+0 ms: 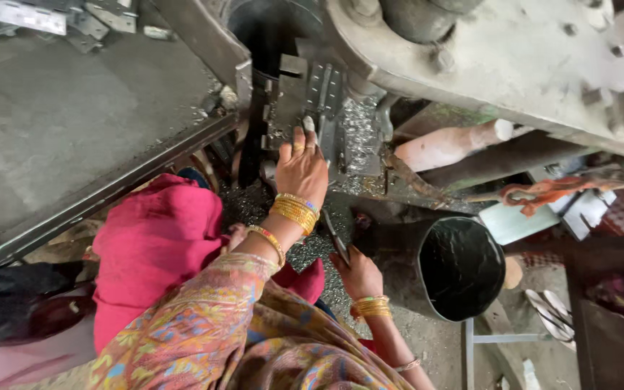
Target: The person operates a hydraulic press machine to shape metal pieces. They repeatedly pick up metal pieces, place them into the press, and remove the shaped pieces.
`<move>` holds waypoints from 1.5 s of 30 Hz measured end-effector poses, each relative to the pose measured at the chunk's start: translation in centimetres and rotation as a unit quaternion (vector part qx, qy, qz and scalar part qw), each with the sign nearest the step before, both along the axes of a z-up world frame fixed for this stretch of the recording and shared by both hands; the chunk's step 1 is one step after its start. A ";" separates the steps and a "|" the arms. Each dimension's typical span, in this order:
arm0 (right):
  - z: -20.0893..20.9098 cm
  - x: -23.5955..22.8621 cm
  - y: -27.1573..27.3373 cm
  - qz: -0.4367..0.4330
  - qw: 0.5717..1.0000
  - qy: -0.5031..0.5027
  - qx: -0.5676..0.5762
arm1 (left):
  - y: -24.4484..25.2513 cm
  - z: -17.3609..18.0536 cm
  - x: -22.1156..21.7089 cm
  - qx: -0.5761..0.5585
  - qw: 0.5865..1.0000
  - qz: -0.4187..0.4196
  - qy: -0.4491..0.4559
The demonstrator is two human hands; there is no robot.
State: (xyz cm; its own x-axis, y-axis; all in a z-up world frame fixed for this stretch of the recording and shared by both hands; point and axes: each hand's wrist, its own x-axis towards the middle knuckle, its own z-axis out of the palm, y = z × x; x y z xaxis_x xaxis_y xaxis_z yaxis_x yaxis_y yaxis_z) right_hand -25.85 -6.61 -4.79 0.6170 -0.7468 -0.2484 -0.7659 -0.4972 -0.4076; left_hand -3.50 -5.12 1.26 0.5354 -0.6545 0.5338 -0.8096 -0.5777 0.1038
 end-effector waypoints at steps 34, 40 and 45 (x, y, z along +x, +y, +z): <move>-5.6 -3.8 -5.8 0.152 0.955 -0.023 -0.253 | -4.4 -0.2 3.4 0.164 0.979 -0.025 0.117; -7.0 -1.6 -0.7 0.008 0.998 0.001 -0.059 | -4.0 -1.2 4.0 0.143 0.986 -0.023 0.084; 4.0 0.5 -2.7 0.055 0.933 -0.195 -0.299 | -0.7 0.1 2.5 0.039 0.998 -0.047 0.023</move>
